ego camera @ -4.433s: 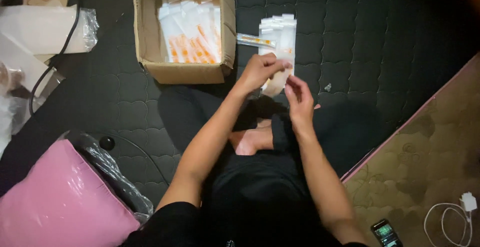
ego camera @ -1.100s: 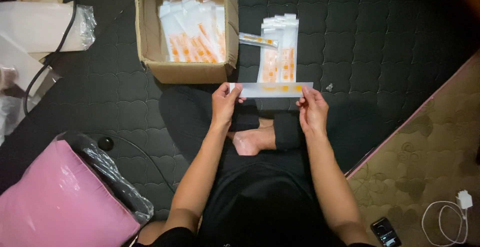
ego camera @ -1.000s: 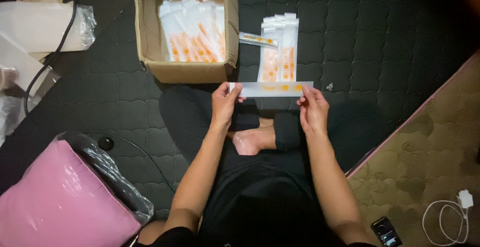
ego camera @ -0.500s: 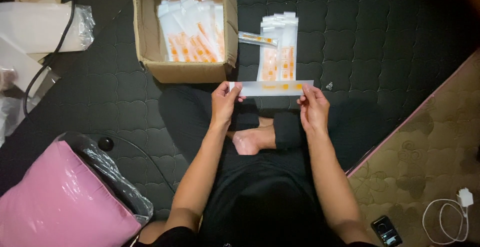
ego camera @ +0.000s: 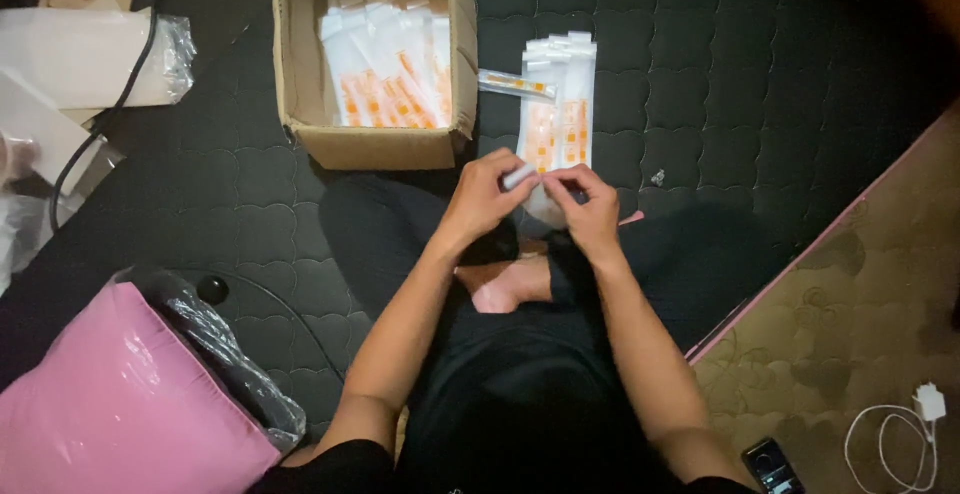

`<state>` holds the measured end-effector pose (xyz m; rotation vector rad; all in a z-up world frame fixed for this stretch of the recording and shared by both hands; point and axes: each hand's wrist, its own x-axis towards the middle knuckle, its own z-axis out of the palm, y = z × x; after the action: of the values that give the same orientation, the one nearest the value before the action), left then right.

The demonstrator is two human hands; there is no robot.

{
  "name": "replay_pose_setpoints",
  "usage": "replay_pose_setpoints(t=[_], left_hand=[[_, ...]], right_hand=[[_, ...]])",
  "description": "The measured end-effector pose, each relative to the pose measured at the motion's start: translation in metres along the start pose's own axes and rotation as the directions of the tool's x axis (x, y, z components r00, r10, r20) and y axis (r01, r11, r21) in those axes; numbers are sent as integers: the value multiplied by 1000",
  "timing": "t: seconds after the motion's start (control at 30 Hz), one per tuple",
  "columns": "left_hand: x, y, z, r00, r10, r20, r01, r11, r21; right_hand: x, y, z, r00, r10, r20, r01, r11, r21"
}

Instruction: The person takes small packaged items from a cardboard box, handles them individually to group them, and places some back into the box while sitting on a mattress.

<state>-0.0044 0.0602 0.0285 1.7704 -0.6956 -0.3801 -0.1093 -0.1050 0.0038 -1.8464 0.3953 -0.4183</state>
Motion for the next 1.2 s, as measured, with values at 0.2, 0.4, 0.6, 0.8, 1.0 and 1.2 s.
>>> replay_pose_setpoints(t=[0.2,0.4,0.6,0.8,1.0,1.2], left_hand=[[11,3,24,949,-286,-129,194,858,-475],[23,18,38,907,-362,-213,191,808,-558],[47,10,30,891,-353,-287,151,824,-546],[62,41,18,887,-356,-293,141,813,-564],[80,34,14,870,-419,-261,174,755,-632],[89,18,17,850,-463,-253,189,715,-673]], right_hand=[[6,-11,10,992,87,-86,-72,984,163],[9,8,22,987,113,-118,-90,979,186],[1,3,25,983,154,-103,-136,976,171],[-23,22,26,974,214,-68,-200,965,167],[-63,31,19,959,279,-42,-277,960,44],[-105,45,10,928,372,27,-373,925,71]])
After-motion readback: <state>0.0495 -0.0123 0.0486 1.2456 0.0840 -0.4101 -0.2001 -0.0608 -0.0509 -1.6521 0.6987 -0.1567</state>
